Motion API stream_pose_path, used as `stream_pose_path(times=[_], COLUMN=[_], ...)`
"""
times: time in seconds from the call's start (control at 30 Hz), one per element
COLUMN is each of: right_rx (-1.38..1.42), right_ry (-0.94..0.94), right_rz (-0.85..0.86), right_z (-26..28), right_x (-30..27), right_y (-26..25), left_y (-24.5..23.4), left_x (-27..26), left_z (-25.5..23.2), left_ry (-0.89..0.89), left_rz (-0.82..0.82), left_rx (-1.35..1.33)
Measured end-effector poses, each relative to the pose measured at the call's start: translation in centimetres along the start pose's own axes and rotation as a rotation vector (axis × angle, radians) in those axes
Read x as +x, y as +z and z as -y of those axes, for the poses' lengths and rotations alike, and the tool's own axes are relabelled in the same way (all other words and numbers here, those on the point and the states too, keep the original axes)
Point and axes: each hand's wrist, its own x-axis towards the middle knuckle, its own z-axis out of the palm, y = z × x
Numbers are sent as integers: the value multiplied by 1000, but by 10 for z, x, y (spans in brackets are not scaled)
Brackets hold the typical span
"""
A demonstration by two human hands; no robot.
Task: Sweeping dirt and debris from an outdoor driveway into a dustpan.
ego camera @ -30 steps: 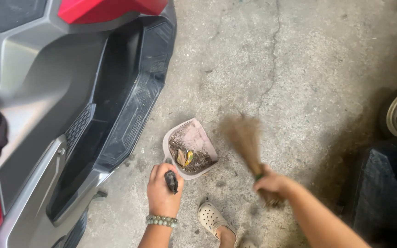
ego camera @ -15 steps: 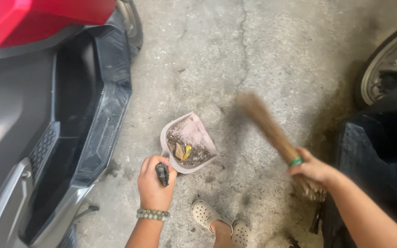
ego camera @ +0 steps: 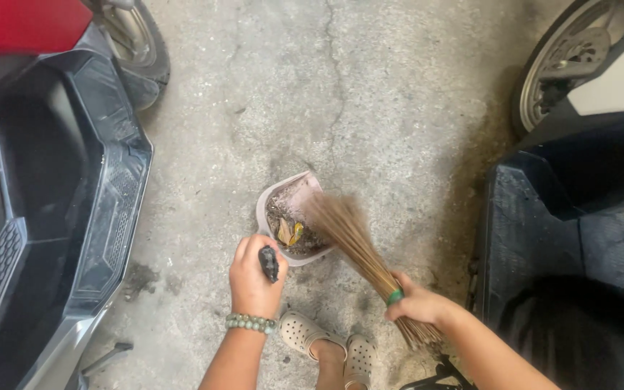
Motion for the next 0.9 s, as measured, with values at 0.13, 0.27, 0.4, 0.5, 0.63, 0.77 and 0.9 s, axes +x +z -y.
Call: stream_pose_path(times=[0.13,0.27,0.4,0.5,0.63,0.77,0.9], right_rx=[170,352,489,595,495,207,166], right_ry=[116,22,342,301,336,18,14], right_rz=[77,-232,-552,-249,-232,-22,-21], right_z=[1,-57,-73,-125,-39,-87,-80], right_x=[-59,-44,-12,49,-18,-13,-81], right_y=[-32,-74,-111,-116,-31,14,3], left_y=[-4,-10,-6,3,15,15,1], left_x=[-3,-13,-28,-44,-58,-66,-82], left_z=[-5,-16,-19,-19,-19,-21,-7], left_ry=[21,53,40,68,60,41,88], left_rz=[-1,68,171,174,146,127,91], left_rx=[8,-3,8,-39,-22,-16,-40])
